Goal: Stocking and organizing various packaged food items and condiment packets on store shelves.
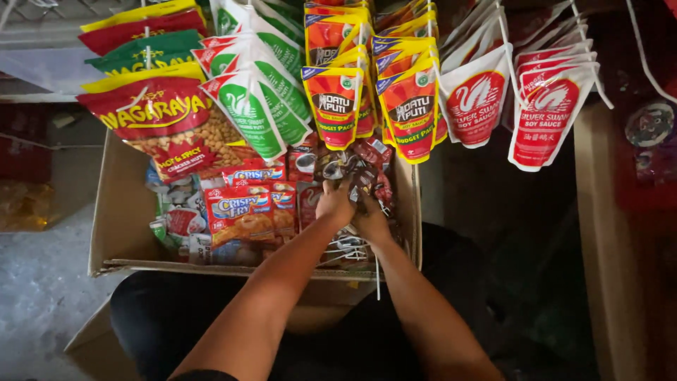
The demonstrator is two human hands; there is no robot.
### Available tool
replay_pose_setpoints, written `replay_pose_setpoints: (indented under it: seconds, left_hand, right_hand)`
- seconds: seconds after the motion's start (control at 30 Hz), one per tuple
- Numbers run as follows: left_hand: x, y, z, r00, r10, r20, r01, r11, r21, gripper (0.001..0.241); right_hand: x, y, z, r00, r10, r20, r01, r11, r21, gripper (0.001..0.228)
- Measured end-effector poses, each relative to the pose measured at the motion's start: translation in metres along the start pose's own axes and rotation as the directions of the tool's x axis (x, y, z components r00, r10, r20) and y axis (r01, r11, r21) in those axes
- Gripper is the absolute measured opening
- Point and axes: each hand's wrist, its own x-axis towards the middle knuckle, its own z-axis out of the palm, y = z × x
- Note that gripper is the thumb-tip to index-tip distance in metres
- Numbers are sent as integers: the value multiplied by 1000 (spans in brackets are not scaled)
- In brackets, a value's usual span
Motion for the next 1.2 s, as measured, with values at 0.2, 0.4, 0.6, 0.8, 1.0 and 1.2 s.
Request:
replay_pose_setpoints:
  seconds: [0.2,0.4,0.6,0.8,1.0,1.2]
  left_hand:
    - [6,-9,4,994,-103,-33,100,992,-82,81]
    - [-5,-53,-6,992,-128,-21,112,926,-360,77]
    - [-28,-91,-19,987,45,153,136,261,-956,42]
    - [-87,-62,-83,995,81,56,37,219,-975,45]
    - [-160,-3,-178,885,203,-419,-459,234,-857,48]
    - [-188,-2,-263,725,134,-675,-570,668,-479,37]
  right_hand:
    - [-12,-55,-8,981,193,25,-188,911,367,76]
    - [-24,-88,2,992,120,32,-124,919,373,56]
    - [-31,-96,23,973,53,-223,37,924,380,29]
    - [-33,-111,61,980,-193,-41,197,949,244,30]
    - [-54,-228,111,943,-332,15,309,895,322,28]
    - [-91,-377,172,994,-105,-2,103,971,217,32]
